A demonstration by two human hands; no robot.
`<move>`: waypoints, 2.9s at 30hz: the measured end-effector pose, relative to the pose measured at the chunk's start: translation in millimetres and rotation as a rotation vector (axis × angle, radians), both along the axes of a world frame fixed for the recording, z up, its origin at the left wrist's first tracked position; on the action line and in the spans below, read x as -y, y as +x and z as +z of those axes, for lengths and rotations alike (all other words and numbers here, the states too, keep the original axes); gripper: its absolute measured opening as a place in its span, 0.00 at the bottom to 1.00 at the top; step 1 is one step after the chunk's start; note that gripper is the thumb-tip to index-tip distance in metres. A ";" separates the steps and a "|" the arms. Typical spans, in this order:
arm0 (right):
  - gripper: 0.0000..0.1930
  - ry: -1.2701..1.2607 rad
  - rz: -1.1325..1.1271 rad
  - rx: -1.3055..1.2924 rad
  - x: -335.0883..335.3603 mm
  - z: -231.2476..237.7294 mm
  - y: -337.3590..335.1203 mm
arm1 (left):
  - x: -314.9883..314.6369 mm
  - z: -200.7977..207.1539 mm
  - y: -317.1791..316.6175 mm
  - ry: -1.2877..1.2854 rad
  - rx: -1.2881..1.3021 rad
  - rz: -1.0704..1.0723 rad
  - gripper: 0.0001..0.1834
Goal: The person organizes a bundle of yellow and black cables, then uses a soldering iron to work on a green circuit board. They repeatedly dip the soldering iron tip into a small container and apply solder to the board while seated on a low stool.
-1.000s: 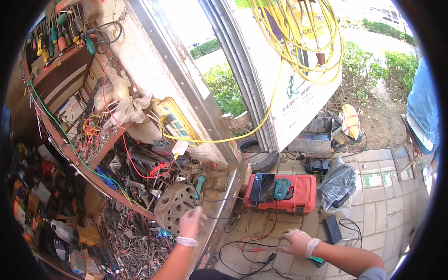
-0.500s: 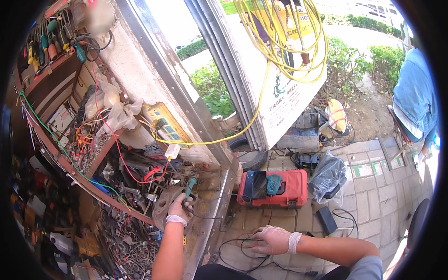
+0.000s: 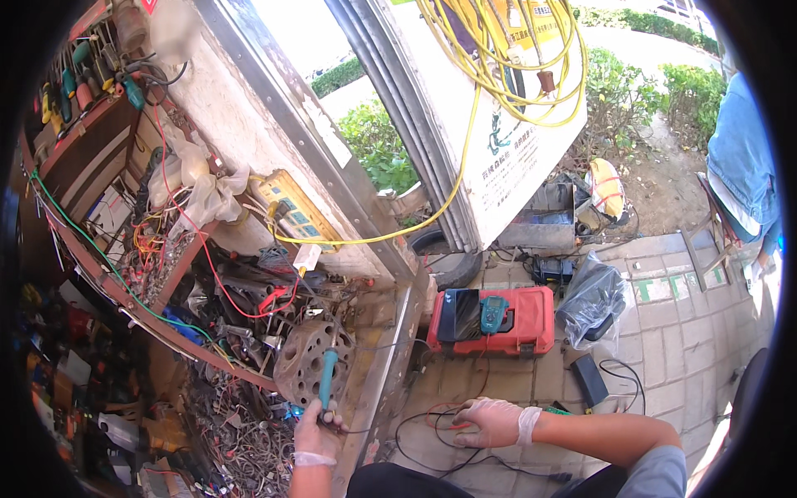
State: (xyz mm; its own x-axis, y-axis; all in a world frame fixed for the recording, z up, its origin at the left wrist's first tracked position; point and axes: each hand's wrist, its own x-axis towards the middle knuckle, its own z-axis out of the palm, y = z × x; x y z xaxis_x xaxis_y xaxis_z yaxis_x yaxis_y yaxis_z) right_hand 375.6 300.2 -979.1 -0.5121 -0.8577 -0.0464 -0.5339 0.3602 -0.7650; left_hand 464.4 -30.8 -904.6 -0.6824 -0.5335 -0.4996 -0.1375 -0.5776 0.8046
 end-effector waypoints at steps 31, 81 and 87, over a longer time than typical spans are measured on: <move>0.34 -0.460 -0.065 -0.942 -68.4 77.9 -10.7 | -213.0 -20.8 -2.4 -0.312 -0.232 -1.028 0.17; 0.12 0.228 -0.906 -0.245 -269.3 -35.7 -42.9 | -174.2 -7.7 -33.8 -0.274 -0.280 -0.887 0.28; 0.18 0.840 -0.765 0.413 -296.2 -243.8 114.1 | -173.1 -10.8 -40.8 -0.328 -0.034 -0.965 0.24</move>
State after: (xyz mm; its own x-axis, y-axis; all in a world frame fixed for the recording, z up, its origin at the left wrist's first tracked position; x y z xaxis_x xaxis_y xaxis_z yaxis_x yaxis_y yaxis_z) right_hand 489.8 596.4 -1222.8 -0.6891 0.0365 -0.7238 0.2638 0.9428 -0.2037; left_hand 423.6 142.3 -915.4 -0.9051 0.1449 -0.3997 -0.4016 0.0177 0.9157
